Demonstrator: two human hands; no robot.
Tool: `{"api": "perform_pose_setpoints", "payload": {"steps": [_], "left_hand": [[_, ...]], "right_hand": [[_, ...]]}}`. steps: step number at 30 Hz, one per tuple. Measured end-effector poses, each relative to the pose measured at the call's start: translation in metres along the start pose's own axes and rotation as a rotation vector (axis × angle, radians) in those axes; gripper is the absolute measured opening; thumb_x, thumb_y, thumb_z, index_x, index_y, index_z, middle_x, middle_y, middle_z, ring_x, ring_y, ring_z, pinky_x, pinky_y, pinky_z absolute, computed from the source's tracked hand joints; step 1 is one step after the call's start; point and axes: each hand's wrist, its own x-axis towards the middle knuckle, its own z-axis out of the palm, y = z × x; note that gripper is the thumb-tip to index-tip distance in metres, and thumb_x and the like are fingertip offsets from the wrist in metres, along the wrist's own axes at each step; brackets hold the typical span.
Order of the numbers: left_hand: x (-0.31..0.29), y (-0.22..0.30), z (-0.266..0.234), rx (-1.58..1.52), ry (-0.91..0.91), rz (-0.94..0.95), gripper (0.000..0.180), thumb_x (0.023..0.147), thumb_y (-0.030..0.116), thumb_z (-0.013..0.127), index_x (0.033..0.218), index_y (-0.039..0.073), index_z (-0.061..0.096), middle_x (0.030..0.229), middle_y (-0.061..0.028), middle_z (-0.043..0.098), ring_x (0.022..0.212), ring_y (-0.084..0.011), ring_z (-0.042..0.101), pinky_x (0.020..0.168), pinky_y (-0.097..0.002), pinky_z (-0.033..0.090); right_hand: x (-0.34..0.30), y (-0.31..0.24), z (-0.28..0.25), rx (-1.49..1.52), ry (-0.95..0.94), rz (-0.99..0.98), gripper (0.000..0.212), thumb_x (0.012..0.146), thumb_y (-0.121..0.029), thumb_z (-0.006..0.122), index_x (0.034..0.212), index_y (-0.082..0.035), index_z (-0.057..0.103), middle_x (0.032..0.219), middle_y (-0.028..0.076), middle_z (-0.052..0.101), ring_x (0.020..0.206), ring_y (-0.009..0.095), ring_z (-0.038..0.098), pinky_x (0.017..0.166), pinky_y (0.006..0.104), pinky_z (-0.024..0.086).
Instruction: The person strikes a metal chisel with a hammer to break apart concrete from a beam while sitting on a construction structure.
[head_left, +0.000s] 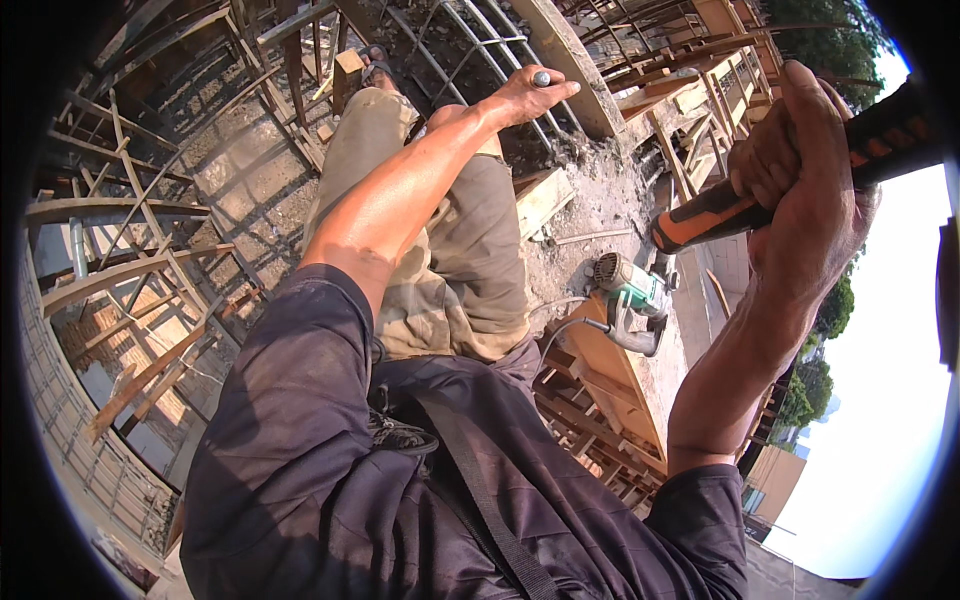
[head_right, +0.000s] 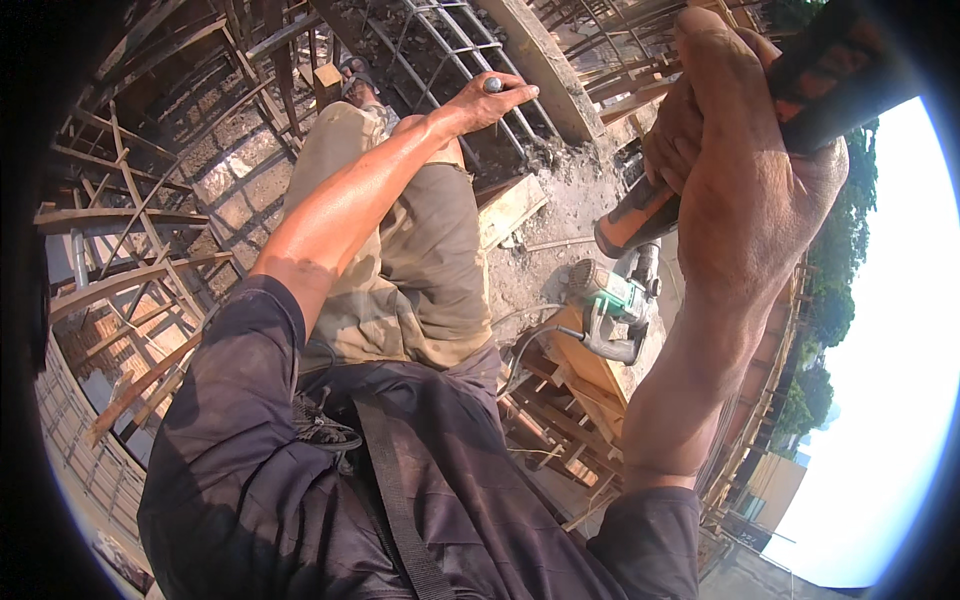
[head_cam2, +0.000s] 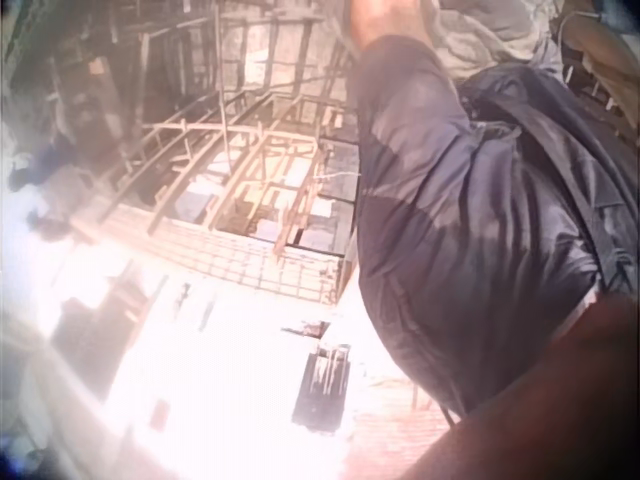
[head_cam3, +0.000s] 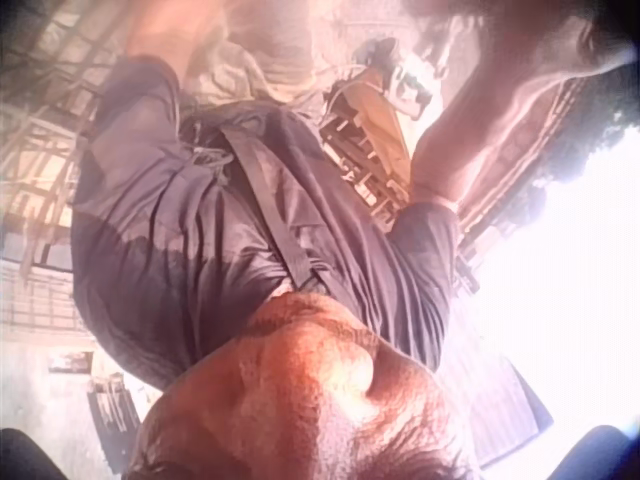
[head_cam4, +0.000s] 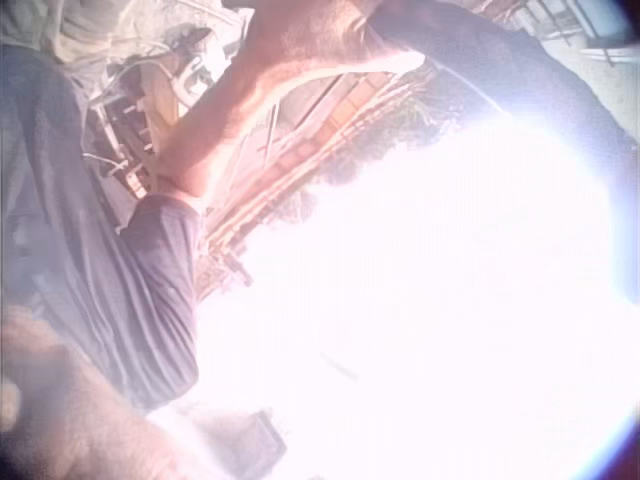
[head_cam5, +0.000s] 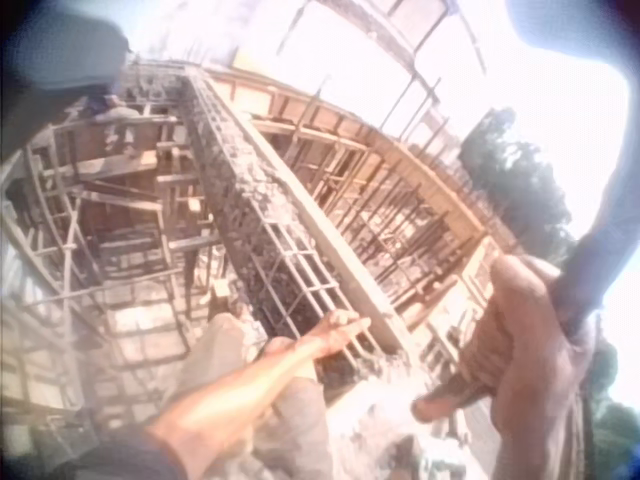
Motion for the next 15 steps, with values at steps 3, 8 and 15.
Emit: {"api": "perform_pose_setpoints", "payload": {"steps": [3, 8, 15], "left_hand": [[0.009, -0.005, 0.006, 0.046, -0.006, 0.13, 0.044, 0.088, 0.049, 0.066, 0.11, 0.011, 0.067, 0.097, -0.0021, 0.059, 0.084, -0.0145, 0.056, 0.075, -0.0323, 0.048], [0.006, -0.027, -0.014, -0.117, 0.133, 0.238, 0.035, 0.093, 0.032, 0.059, 0.072, 0.005, 0.064, 0.057, 0.0061, 0.043, 0.057, -0.0069, 0.04, 0.052, -0.0298, 0.035], [0.008, -0.014, 0.008, 0.087, 0.085, 0.228, 0.04, 0.093, 0.041, 0.059, 0.086, 0.003, 0.067, 0.062, 0.002, 0.045, 0.064, -0.0096, 0.043, 0.061, -0.0329, 0.04]], "right_hand": [[-0.009, 0.069, -0.001, 0.015, -0.033, 0.04, 0.025, 0.091, -0.017, 0.065, 0.07, -0.004, 0.059, 0.052, -0.004, 0.045, 0.046, 0.005, 0.044, 0.044, 0.0252, 0.036], [-0.053, 0.18, -0.022, -0.563, -0.322, 0.751, 0.028, 0.08, -0.022, 0.062, 0.067, 0.003, 0.055, 0.053, 0.009, 0.054, 0.046, 0.018, 0.056, 0.046, 0.036, 0.045], [-0.027, 0.064, -0.032, -0.284, -0.127, 0.509, 0.027, 0.085, -0.024, 0.07, 0.073, -0.003, 0.057, 0.055, -0.003, 0.048, 0.044, 0.005, 0.043, 0.041, 0.0227, 0.033]]}}
